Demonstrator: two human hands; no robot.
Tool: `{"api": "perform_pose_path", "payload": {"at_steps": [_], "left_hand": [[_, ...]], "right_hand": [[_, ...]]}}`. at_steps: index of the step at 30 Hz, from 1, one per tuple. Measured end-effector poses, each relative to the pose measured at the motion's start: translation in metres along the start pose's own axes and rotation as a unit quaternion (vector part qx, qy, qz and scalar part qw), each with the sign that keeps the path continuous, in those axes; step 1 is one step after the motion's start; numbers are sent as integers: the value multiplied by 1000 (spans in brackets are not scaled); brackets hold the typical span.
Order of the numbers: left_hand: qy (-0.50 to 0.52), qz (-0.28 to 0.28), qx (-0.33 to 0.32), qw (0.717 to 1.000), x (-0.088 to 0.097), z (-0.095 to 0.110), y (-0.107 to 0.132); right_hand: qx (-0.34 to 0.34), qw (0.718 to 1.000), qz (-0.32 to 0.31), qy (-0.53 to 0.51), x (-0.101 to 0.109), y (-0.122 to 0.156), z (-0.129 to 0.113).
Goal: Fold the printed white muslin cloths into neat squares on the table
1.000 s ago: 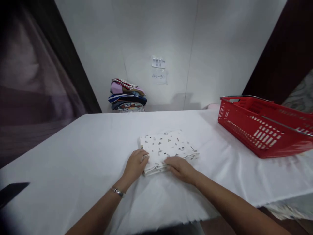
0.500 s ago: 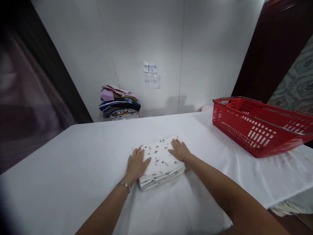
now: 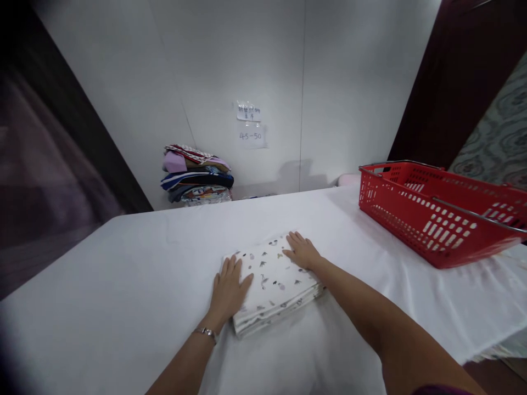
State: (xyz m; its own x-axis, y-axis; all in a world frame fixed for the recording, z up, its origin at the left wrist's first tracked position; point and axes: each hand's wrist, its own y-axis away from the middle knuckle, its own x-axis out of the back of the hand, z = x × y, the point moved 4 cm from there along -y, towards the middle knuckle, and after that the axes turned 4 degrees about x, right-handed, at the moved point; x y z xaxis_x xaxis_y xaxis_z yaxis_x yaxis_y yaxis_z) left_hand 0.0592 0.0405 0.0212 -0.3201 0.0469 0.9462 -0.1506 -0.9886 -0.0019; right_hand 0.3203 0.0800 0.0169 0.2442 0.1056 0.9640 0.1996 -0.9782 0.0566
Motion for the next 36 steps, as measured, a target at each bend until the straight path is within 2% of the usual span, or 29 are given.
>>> {"api": "perform_pose_path", "payload": {"at_steps": [4,10,14,17,22,27,33,36], "left_hand": [[17,5,0,1000,-2,-2,-1],[41,12,-6,999,-2,-3,1],[53,27,-14,998,-3,-6,1],[62,34,-16,997,-3,-6,0],[86,36,-8,996,-2,-6,2],[131,85,73,985,7,-20,-2],[192,0,164,968,17,-33,-19],[196,4,168,966,16,-33,-24]], "right_hand": [[5,1000,9,-6,-6,0,3],[14,999,8,-47,-3,-2,7],[24,995,-2,-100,9,-8,17],[29,997,-6,-70,23,-19,20],[28,995,-78,-55,37,-47,20],[38,982,-155,-104,40,-76,31],[27,969,-195,-147,39,-93,44],[2,968,-194,-157,40,-94,46]]}}
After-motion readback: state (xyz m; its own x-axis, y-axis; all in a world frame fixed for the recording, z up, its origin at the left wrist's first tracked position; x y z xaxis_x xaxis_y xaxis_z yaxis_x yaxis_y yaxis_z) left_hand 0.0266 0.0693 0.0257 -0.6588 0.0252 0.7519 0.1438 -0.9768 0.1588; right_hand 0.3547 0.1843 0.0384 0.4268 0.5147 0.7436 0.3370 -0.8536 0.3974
